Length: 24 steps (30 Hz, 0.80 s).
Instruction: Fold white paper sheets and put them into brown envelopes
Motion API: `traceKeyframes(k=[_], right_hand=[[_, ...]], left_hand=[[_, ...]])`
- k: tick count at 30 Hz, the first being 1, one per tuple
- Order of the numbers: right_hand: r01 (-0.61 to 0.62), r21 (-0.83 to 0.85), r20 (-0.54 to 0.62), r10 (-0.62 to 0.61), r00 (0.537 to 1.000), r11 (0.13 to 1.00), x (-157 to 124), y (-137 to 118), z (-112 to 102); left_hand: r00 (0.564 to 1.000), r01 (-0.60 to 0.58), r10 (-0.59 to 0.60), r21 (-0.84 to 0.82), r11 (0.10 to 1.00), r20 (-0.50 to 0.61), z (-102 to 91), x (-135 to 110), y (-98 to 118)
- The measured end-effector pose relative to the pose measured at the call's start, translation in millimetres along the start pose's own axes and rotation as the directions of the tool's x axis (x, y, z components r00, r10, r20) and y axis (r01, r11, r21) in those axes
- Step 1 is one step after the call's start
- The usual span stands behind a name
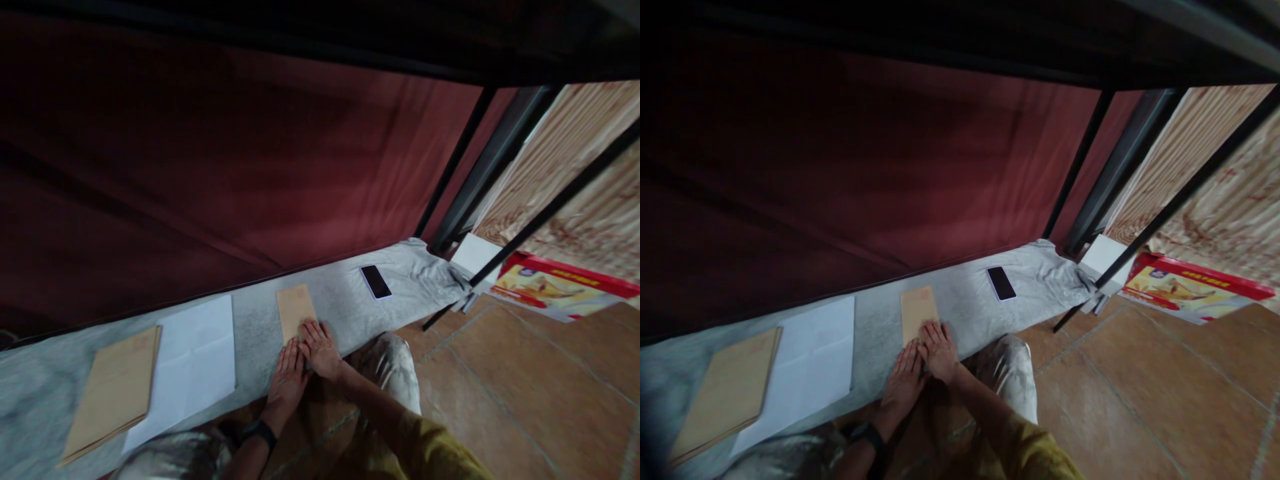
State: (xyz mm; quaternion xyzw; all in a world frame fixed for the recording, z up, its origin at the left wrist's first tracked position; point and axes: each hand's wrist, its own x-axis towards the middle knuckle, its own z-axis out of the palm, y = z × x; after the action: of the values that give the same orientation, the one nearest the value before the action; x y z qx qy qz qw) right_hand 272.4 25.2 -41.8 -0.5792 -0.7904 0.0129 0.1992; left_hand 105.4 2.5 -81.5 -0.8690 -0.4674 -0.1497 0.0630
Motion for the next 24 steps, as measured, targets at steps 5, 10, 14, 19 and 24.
traceKeyframes(k=[5,10,14,19,24], right_hand=[[0.088,0.031,-0.046,-0.087,0.995,0.996,-40.2,0.4,0.6],[0.094,0.038,-0.068,-0.091,0.994,0.995,-45.8,4.1,-4.3],[0.076,0.008,-0.093,-0.075,0.993,0.997,-51.0,6.2,-4.8],[0.044,0.013,-0.096,-0.043,0.994,0.999,-54.7,5.6,-6.4],[-0.021,0.078,-0.081,0.028,0.996,0.997,-51.7,-0.5,-9.0]], left_hand=[[0.999,0.024,-0.023,-0.021,0.999,0.036,-9.9,1.3,3.5],[0.998,0.041,-0.039,-0.041,0.998,0.04,-16.6,-0.7,3.5],[0.996,0.086,-0.086,-0.04,0.995,-0.002,-18.0,-12.4,-0.6],[0.987,0.161,-0.16,-0.065,0.985,0.024,-26.8,-16.3,-4.4],[0.94,0.336,-0.34,-0.248,0.909,0.029,-41.4,10.3,-4.9]])
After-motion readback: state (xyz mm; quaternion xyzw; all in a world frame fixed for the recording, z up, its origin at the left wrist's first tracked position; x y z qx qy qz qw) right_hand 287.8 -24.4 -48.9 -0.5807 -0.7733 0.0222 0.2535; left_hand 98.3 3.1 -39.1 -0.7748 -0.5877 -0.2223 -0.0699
